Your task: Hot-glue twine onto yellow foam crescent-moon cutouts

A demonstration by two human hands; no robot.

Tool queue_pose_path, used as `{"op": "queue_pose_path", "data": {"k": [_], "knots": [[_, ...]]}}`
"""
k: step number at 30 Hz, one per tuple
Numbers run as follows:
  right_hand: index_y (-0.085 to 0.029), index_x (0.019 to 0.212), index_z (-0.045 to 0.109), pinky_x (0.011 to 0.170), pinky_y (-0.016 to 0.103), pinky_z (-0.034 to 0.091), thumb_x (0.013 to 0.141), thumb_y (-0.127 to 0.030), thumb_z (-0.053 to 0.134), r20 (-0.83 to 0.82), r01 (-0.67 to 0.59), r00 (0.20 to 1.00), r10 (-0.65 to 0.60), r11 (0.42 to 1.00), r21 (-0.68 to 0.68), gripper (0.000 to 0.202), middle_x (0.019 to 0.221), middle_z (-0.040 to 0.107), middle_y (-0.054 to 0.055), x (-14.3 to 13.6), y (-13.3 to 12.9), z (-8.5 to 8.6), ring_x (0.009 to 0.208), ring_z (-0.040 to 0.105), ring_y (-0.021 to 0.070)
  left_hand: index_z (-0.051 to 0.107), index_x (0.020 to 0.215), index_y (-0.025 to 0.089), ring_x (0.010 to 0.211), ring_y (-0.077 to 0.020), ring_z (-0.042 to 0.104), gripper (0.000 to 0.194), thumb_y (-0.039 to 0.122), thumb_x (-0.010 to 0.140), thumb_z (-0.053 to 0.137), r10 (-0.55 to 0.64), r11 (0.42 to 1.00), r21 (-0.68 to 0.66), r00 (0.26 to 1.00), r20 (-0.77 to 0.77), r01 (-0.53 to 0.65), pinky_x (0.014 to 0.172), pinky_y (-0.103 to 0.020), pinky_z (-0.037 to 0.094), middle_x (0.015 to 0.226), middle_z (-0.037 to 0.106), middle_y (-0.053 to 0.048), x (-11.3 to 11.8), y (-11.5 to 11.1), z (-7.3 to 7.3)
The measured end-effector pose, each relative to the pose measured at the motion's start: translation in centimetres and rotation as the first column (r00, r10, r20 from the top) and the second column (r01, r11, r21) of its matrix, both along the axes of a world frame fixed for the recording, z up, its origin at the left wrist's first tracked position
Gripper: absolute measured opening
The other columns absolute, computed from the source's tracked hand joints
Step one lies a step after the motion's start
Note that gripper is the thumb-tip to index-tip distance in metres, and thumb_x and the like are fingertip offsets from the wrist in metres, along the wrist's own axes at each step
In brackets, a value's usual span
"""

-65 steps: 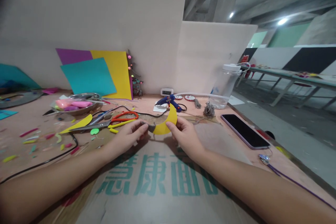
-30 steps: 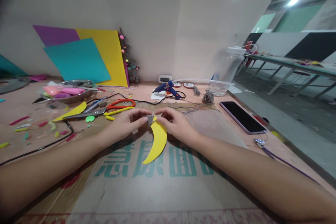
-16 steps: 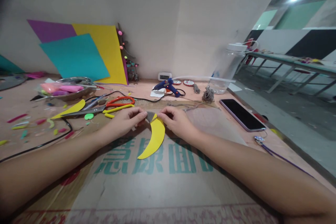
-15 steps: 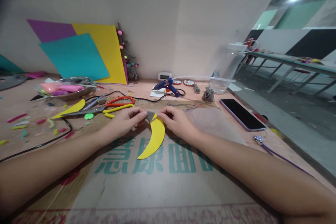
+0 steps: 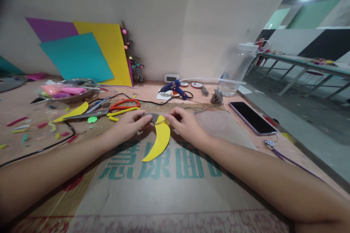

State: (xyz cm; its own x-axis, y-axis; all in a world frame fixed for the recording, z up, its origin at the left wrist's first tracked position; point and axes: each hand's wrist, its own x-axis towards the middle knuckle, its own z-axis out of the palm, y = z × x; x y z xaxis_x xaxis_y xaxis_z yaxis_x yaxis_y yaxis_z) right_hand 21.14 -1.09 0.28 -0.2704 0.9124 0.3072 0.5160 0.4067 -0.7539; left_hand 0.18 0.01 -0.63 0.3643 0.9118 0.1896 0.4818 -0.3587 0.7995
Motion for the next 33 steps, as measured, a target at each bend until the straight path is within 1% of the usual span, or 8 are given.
{"op": "queue_pose_path", "data": {"k": [6, 12, 17, 21, 24, 27, 30, 33], "knots": [[-0.018, 0.065, 0.050, 0.061, 0.027, 0.038, 0.092, -0.036, 0.043, 0.084, -0.053, 0.996, 0.044, 0.992, 0.111, 0.034, 0.065, 0.051, 0.000, 0.1, 0.2, -0.1, 0.064, 0.049, 0.0134, 0.053, 0.072, 0.018, 0.054, -0.0115, 0.048, 0.034, 0.046, 0.090, 0.044, 0.004, 1.000, 0.021, 1.000, 0.009, -0.004, 0.049, -0.022, 0.034, 0.059, 0.052, 0.004, -0.1, 0.1, -0.2], [-0.018, 0.096, 0.061, 0.062, 0.025, 0.042, 0.088, -0.035, 0.052, -0.033, -0.017, 0.999, 0.017, 1.000, -0.001, 0.021, 0.078, 0.062, 0.001, 0.1, 0.2, -0.3, 0.068, 0.055, 0.0133, 0.052, 0.070, 0.018, 0.057, -0.0127, 0.050, 0.035, 0.047, 0.090, 0.045, 0.027, 0.999, 0.041, 0.999, 0.026, -0.028, 0.051, -0.023, 0.035, 0.061, 0.051, 0.003, -0.2, 0.3, -0.4], [-0.017, 0.073, 0.063, 0.055, 0.025, 0.039, 0.088, -0.037, 0.050, 0.098, -0.024, 0.995, 0.029, 0.998, -0.050, 0.028, 0.061, 0.059, -0.001, -0.1, 0.0, -0.1, 0.058, 0.051, 0.0125, 0.052, 0.070, 0.018, 0.058, -0.0133, 0.050, 0.035, 0.046, 0.090, 0.044, 0.040, 0.999, 0.033, 0.999, 0.035, -0.041, 0.052, -0.023, 0.036, 0.061, 0.052, 0.003, -0.1, 0.2, -0.2], [-0.019, 0.088, 0.069, 0.059, 0.026, 0.040, 0.086, -0.033, 0.054, 0.292, -0.074, 0.954, 0.064, 0.997, 0.023, 0.021, 0.079, 0.067, 0.003, 0.8, 0.1, 2.0, 0.066, 0.055, 0.0146, 0.052, 0.070, 0.018, 0.057, -0.0132, 0.050, 0.035, 0.045, 0.089, 0.044, 0.044, 0.999, 0.016, 0.999, 0.030, -0.045, 0.050, -0.023, 0.035, 0.060, 0.052, 0.002, -0.1, 0.1, 0.1], [-0.023, 0.097, 0.072, 0.067, 0.029, 0.044, 0.082, -0.035, 0.060, 0.425, -0.169, 0.885, 0.188, 0.982, -0.081, 0.023, 0.093, 0.071, 0.004, 2.3, 0.4, 4.7, 0.078, 0.060, 0.0184, 0.055, 0.074, 0.017, 0.054, -0.0129, 0.048, 0.034, 0.045, 0.089, 0.044, 0.034, 0.999, -0.014, 0.999, 0.041, -0.033, 0.048, -0.023, 0.033, 0.061, 0.054, 0.002, 0.0, 0.1, 0.1], [-0.025, 0.098, 0.074, 0.073, 0.031, 0.046, 0.081, -0.038, 0.060, 0.477, -0.191, 0.846, 0.237, 0.971, -0.142, 0.025, 0.098, 0.072, 0.004, 4.4, 1.2, 6.6, 0.085, 0.063, 0.0213, 0.056, 0.074, 0.017, 0.053, -0.0131, 0.048, 0.034, 0.046, 0.088, 0.045, 0.025, 0.999, -0.025, 0.998, 0.053, -0.024, 0.048, -0.023, 0.033, 0.060, 0.055, 0.002, 0.0, 0.1, 0.0], [-0.024, 0.096, 0.074, 0.075, 0.032, 0.046, 0.083, -0.038, 0.059, 0.511, -0.132, 0.840, 0.182, 0.982, -0.133, 0.024, 0.096, 0.072, 0.004, 6.2, 2.3, 7.0, 0.086, 0.064, 0.0220, 0.055, 0.073, 0.017, 0.054, -0.0133, 0.049, 0.035, 0.047, 0.088, 0.045, 0.026, 1.000, -0.016, 0.998, 0.052, -0.025, 0.048, -0.023, 0.034, 0.060, 0.057, 0.002, 0.0, 0.2, -0.1], [-0.023, 0.096, 0.071, 0.074, 0.031, 0.046, 0.086, -0.039, 0.054, 0.559, -0.038, 0.826, 0.073, 0.997, -0.074, 0.025, 0.095, 0.072, 0.005, 7.6, 3.7, 6.0, 0.085, 0.064, 0.0210, 0.054, 0.072, 0.018, 0.054, -0.0136, 0.050, 0.037, 0.049, 0.089, 0.044, 0.019, 1.000, -0.008, 0.999, 0.046, -0.019, 0.049, -0.024, 0.035, 0.060, 0.057, 0.002, -0.1, 0.2, -0.3]]}}
